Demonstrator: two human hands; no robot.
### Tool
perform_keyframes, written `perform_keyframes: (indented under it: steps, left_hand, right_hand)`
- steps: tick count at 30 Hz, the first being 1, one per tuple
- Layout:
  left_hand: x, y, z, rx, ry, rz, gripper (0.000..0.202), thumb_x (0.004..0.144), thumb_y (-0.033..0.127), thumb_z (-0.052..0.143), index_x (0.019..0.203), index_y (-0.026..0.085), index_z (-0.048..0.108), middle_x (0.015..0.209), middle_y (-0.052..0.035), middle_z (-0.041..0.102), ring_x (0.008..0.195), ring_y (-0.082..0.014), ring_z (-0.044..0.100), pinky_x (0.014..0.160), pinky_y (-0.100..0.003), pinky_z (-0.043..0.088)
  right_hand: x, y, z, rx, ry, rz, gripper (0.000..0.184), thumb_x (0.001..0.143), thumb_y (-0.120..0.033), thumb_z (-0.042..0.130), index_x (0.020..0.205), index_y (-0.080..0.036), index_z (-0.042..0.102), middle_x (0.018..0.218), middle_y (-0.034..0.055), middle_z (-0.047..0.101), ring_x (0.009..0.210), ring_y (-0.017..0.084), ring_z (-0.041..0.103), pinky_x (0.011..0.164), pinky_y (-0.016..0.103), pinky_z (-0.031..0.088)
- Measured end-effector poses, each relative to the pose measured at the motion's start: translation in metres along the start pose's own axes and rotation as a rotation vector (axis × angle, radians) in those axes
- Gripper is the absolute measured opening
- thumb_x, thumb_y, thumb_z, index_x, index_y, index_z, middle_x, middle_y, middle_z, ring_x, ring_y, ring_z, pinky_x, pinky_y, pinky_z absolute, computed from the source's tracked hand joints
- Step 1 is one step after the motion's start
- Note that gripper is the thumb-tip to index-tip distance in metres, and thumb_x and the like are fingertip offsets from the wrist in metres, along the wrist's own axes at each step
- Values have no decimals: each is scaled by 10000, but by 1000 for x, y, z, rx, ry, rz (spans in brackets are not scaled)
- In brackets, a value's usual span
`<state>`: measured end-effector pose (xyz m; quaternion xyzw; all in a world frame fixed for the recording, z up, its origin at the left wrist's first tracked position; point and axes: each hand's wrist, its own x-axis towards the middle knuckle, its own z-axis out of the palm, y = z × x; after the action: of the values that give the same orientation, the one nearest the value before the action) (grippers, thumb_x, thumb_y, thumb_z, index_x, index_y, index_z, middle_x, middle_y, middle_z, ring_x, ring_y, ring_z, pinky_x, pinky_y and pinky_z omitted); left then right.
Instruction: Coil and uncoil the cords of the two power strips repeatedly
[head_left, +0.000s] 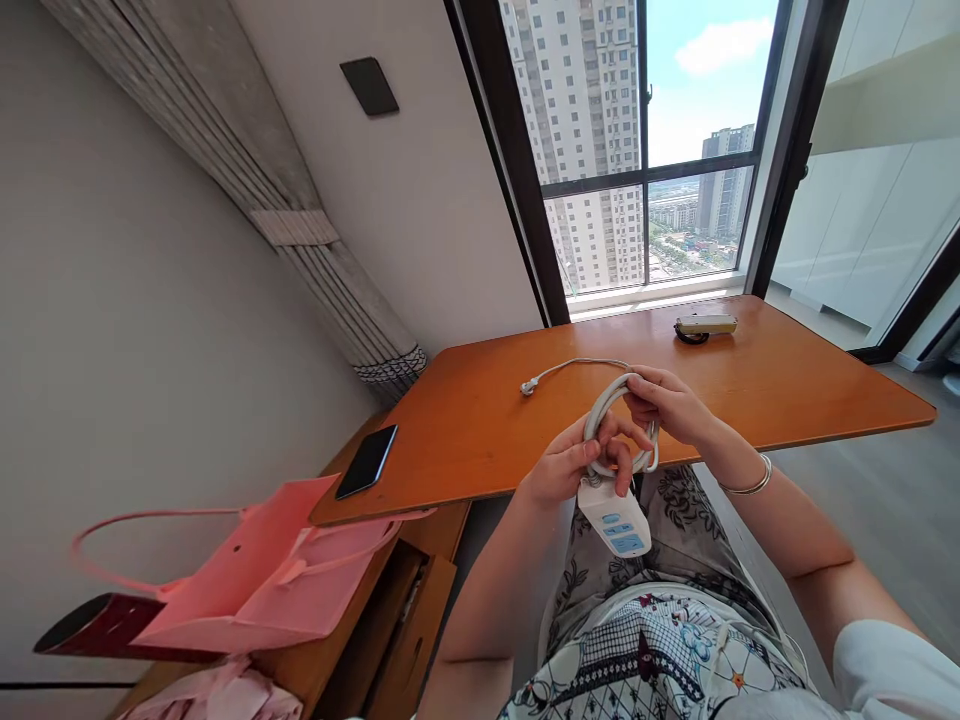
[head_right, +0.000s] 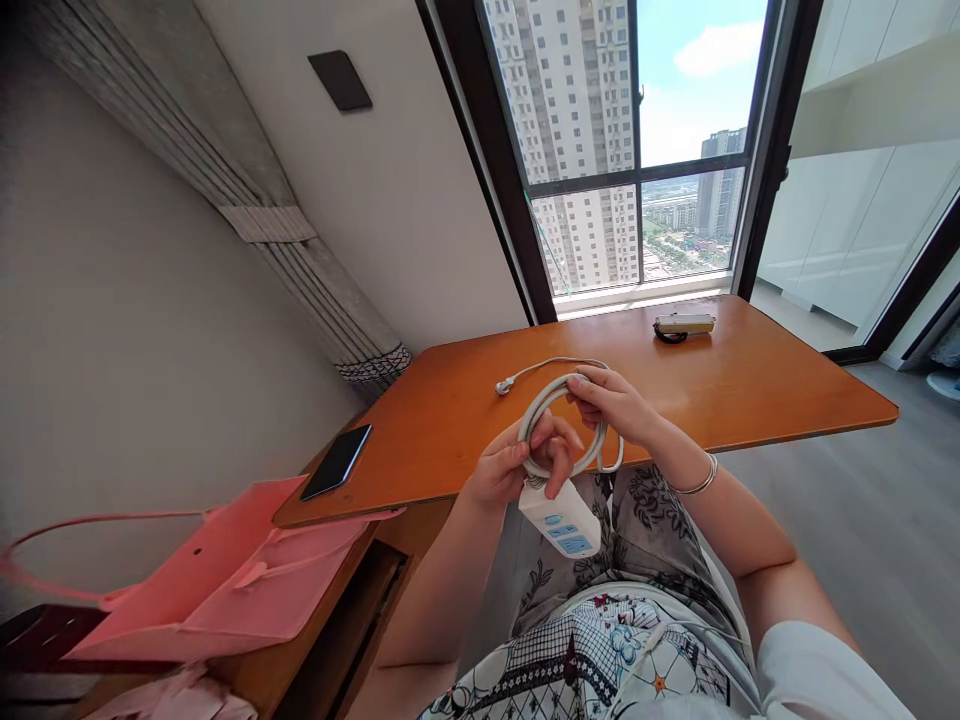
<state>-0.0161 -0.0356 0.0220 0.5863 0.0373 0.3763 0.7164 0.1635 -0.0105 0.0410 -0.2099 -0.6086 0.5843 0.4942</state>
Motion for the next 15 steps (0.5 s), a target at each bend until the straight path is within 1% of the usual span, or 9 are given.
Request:
perform_keyframes:
  steps: [1, 3, 6, 8, 11, 13, 15]
  left_hand:
    - [0, -2, 3, -2, 7, 17, 434, 817, 485, 715, 784, 196, 394, 996, -113, 721, 492, -108, 573, 489, -249, 393]
    - [1, -3, 7, 0, 42, 49, 446, 811, 497, 713, 775, 197, 385, 1145, -149, 716, 473, -78, 524, 468, -245, 367]
    - [3, 0, 10, -8, 118, 107, 444, 803, 507, 709, 763, 199, 392, 1256, -157, 689, 456, -55, 470, 456, -254, 348]
    - [4, 4, 11, -2, 171, 133, 444, 792, 509, 712, 755, 201, 395, 1254, -145, 691, 452, -52, 450, 440, -255, 332]
    - [5, 10, 13, 21, 248, 133, 487, 746, 544, 736, 727, 204, 388, 1174, -125, 718, 442, -48, 388, 391, -238, 272]
    - [5, 15, 13, 28, 305, 144, 525, 709, 571, 758, 703, 205, 381, 1132, -111, 724, 455, -50, 351, 369, -223, 245]
    - [4, 20, 12, 33, 366, 182, 538, 689, 572, 775, 682, 205, 382, 1127, -98, 717, 491, -63, 352, 359, -210, 244]
  right_hand:
    - [0, 1, -1, 8, -8, -3, 497, 784, -642, 715, 742, -189, 515, 574, -83, 372, 481, 56, 307, 432, 209, 269]
    - [-1, 7, -3, 26, -6, 1, 486, 785, -650, 708, 810, -191, 551, 611, -64, 447, 511, 73, 396, 474, 219, 351]
    - [-5, 24, -5, 55, -21, 52, 514, 783, -679, 691, 934, -199, 583, 712, -27, 567, 604, 113, 542, 586, 257, 467]
    - [-10, 39, -7, 68, -57, 97, 558, 791, -726, 649, 963, -200, 575, 770, -6, 610, 648, 133, 589, 635, 283, 500]
    - [-18, 58, -8, 30, -144, 131, 612, 855, -779, 508, 1026, -194, 565, 763, -1, 616, 631, 144, 592, 663, 312, 507]
    - [-24, 65, -10, -103, -211, 112, 594, 918, -743, 433, 1068, -185, 568, 748, -8, 604, 651, 144, 584, 699, 313, 502]
    - [-32, 69, -13, -342, -268, 102, 502, 974, -637, 434, 1120, -178, 577, 790, 2, 620, 726, 152, 593, 751, 313, 500]
